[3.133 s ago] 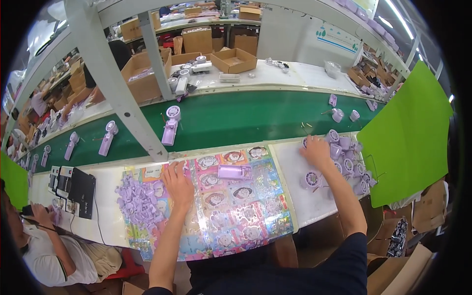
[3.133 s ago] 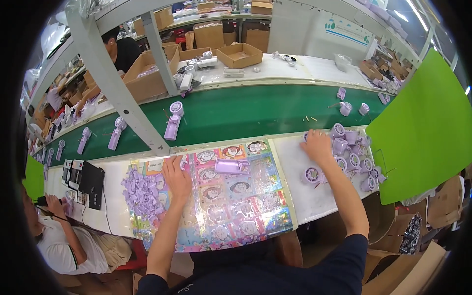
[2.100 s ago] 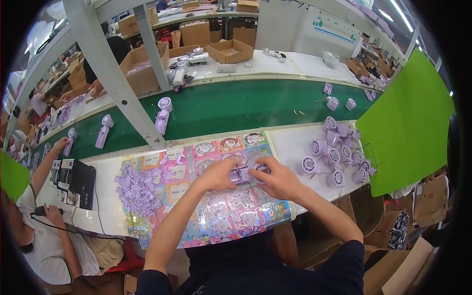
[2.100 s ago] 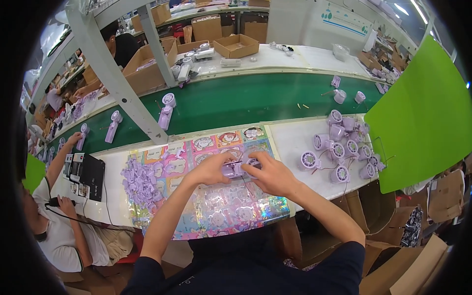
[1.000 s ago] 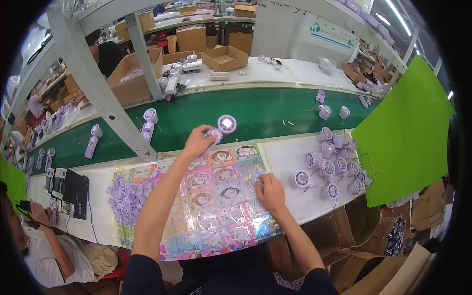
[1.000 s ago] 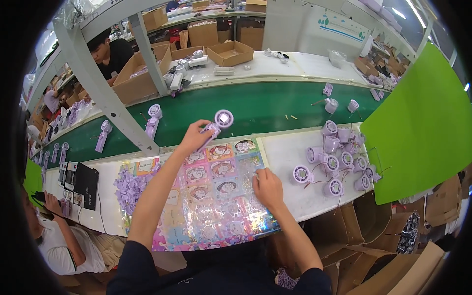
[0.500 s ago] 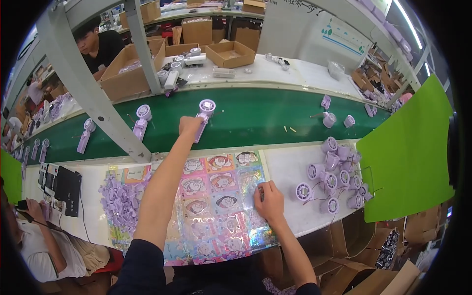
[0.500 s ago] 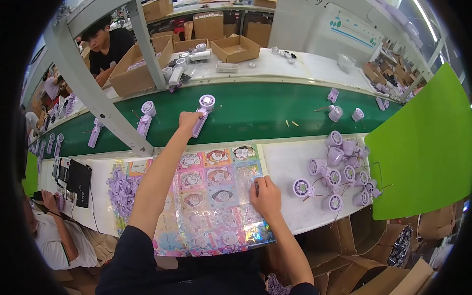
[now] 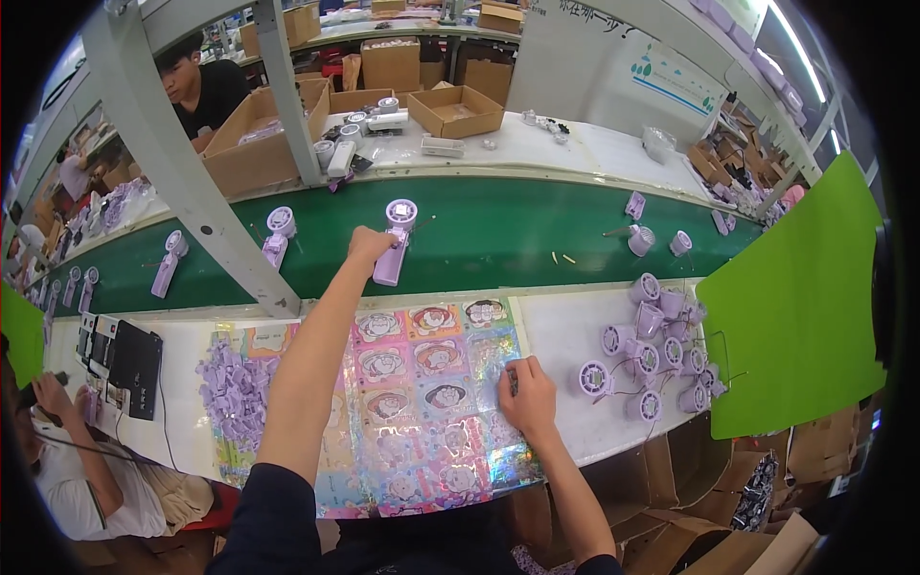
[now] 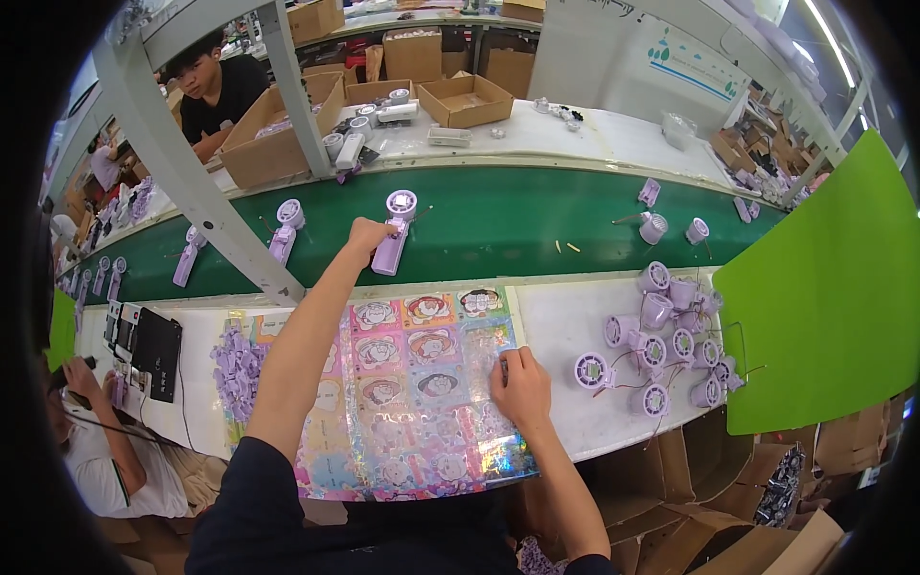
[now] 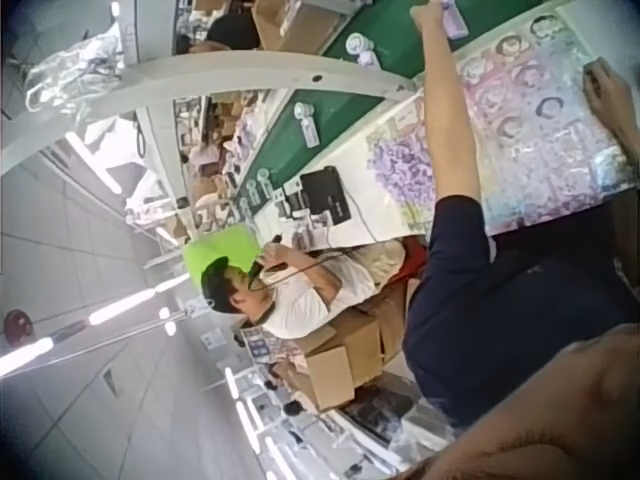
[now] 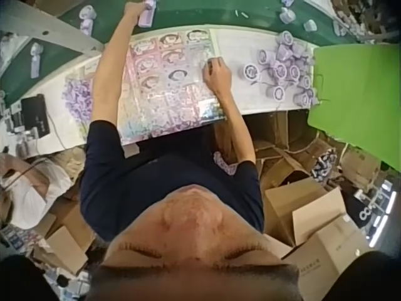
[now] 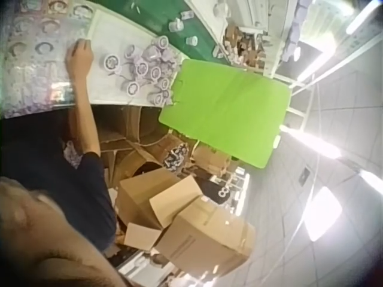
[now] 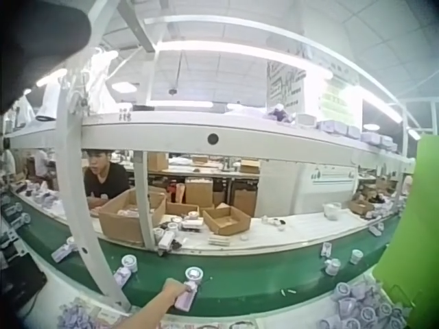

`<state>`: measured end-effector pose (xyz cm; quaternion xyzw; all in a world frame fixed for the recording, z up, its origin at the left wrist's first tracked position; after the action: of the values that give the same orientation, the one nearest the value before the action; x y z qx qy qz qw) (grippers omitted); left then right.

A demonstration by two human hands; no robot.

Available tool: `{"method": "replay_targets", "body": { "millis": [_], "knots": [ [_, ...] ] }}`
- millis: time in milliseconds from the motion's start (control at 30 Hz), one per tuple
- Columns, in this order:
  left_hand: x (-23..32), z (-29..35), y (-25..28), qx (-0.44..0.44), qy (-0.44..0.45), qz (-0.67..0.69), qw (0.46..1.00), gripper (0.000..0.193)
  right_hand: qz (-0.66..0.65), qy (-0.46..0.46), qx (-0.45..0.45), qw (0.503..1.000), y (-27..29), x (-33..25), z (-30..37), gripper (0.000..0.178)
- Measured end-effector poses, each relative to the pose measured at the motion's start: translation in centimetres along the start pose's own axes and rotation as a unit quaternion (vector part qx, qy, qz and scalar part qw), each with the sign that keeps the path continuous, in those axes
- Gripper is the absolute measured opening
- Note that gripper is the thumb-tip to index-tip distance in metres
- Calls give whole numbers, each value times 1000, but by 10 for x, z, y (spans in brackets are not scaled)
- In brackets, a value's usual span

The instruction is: The person assembles handheld fans by attaching plastic brackets to fan heads and handles by hand, placing the assembled fans onto a conveyor belt, and retrieving more plastic parts from a cardboard box onto the table.

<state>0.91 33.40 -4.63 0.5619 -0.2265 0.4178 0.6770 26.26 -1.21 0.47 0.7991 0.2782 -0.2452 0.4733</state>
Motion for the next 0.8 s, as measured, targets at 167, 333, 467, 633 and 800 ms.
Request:
{"method": "replay_targets", "body": {
  "millis": [167, 333, 467, 633, 800],
  "knots": [
    [5, 12, 15, -17, -10, 13, 1000, 20, 1, -9, -4, 1000, -2, 2, 0, 11],
    [11, 26, 19, -19, 4, 55, 998, 28, 1, -14, -2, 1000, 1, 5, 2, 11],
    [0, 13, 24, 16, -3, 62, 998, 32, -1, -16, -6, 1000, -1, 3, 0, 11],
    [-11, -7, 16, -10, 18, -32, 999, 41, 3, -6, 0, 1000, 0, 1, 0, 10],
    [-7, -10, 21, -8, 5, -73, 997, 44, 11, -4, -2, 1000, -4, -1, 0, 9]
  ]
}}
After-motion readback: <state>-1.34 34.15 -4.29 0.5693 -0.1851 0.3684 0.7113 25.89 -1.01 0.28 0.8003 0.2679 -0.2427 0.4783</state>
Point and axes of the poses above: each hand's wrist, its own z-axis away from the middle knuckle, its own y-axis out of the back of the hand, x = y × z, the point moved 5 cm from there along -z, towards the middle knuckle, and after that the axes turned 13 degrees about -z, right-handed, at the moved point
